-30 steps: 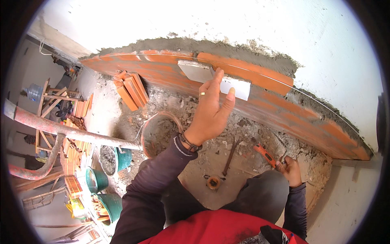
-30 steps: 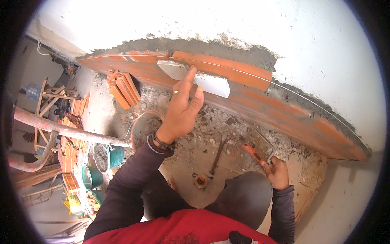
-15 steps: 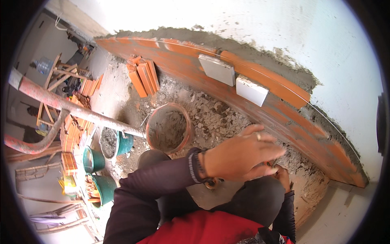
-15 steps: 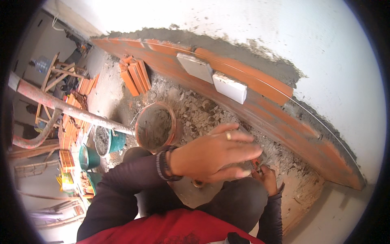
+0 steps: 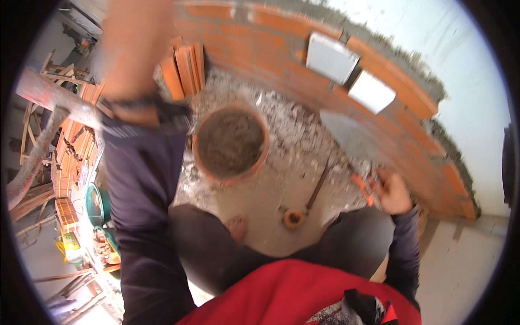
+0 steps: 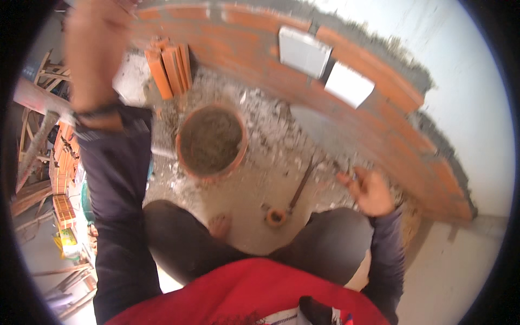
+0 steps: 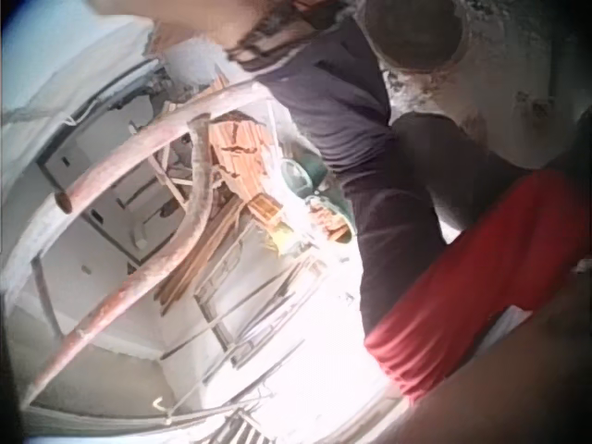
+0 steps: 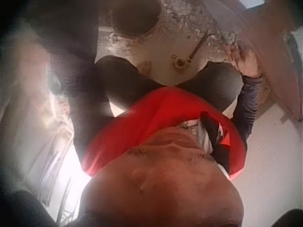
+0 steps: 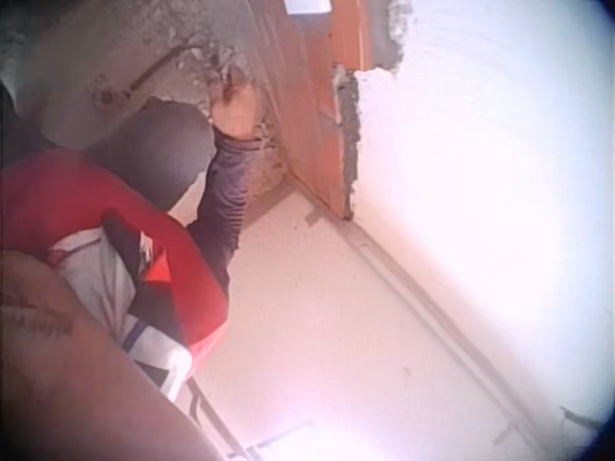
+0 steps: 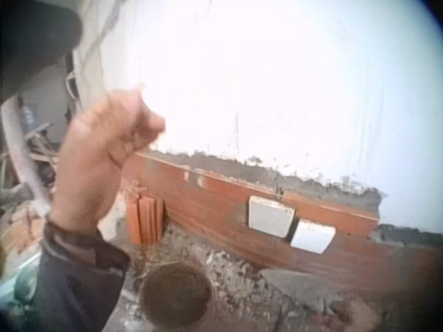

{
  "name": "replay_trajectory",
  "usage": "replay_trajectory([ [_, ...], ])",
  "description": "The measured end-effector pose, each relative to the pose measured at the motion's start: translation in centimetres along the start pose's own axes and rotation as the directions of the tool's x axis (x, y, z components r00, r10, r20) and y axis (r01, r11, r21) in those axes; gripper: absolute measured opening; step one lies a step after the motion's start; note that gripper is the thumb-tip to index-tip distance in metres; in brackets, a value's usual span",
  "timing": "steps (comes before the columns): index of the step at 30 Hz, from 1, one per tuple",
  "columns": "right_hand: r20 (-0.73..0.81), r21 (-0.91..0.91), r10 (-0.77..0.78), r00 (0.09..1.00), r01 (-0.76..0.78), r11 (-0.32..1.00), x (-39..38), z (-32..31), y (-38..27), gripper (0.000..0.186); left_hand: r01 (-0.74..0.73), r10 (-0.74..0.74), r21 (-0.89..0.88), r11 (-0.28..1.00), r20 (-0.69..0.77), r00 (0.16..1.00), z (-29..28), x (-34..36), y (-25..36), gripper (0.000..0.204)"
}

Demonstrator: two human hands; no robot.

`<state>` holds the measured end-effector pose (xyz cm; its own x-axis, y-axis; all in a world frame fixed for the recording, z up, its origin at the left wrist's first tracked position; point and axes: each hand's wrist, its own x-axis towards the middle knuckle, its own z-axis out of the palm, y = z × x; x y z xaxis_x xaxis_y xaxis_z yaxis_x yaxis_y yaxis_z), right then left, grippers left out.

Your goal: The person applies mortar to a wall and lays bricks using a trowel and a brush.

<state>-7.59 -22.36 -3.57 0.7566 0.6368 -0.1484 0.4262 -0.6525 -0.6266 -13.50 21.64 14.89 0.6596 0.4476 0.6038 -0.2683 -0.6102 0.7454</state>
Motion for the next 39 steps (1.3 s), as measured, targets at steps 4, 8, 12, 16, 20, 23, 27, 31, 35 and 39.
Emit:
replay_trajectory([
  [4, 0.124, -0.175, -0.041, 0.991, 0.062, 0.983, 3.0, -0.3, -7.8, 0.026, -0.084, 0.010, -0.220, 0.972, -0.319, 0.948, -9.3, -1.8, -4.1, 0.008],
  [8, 0.171, -0.505, -0.390, 0.905, 0.420, 0.754, 7.1, 0.7, -12.5, 0.031, -0.095, -0.028, -0.333, 0.938, -0.348, 0.937, -12.7, -5.8, -7.7, 0.009],
  [12, 0.227, -0.682, -0.498, 0.837, 0.502, 0.532, 11.9, 1.1, -15.4, 0.023, -0.078, -0.067, -0.389, 0.918, -0.347, 0.936, -14.4, -8.2, -9.9, 0.010],
  [16, 0.314, -0.846, -0.470, 0.825, 0.468, 0.257, 16.2, 1.9, -18.1, 0.016, -0.066, -0.091, -0.425, 0.903, -0.339, 0.937, -15.0, -9.9, -11.6, 0.011],
  [20, 0.402, -0.849, -0.387, 0.830, 0.496, 0.181, 18.1, 5.1, -19.6, 0.016, -0.064, -0.103, -0.466, 0.882, -0.325, 0.940, -14.1, -11.1, -13.1, 0.012],
  [23, 0.417, -0.824, -0.408, 0.812, 0.527, 0.207, 18.7, 7.9, -20.0, 0.016, -0.061, -0.096, -0.442, 0.895, -0.324, 0.941, -14.9, -11.3, -12.8, 0.013],
  [27, 0.391, -0.831, -0.419, 0.819, 0.510, 0.222, 17.7, 9.8, -19.1, 0.017, -0.048, -0.118, -0.481, 0.875, -0.309, 0.944, -14.4, -11.6, -14.1, 0.014],
  [31, 0.350, -0.844, -0.488, 0.799, 0.495, 0.205, 16.7, 13.1, -19.7, 0.015, -0.038, -0.127, -0.483, 0.875, -0.303, 0.944, -14.6, -11.8, -14.2, 0.015],
  [35, 0.382, -0.857, -0.470, 0.795, 0.495, 0.141, 16.0, 15.5, -21.1, 0.011, -0.024, -0.142, -0.492, 0.870, -0.297, 0.944, -14.2, -12.1, -14.9, 0.016],
  [39, 0.446, -0.809, -0.514, 0.733, 0.576, 0.119, 16.8, 16.0, -20.8, 0.009, -0.019, -0.145, -0.495, 0.869, -0.290, 0.946, -13.8, -12.0, -15.3, 0.017],
])
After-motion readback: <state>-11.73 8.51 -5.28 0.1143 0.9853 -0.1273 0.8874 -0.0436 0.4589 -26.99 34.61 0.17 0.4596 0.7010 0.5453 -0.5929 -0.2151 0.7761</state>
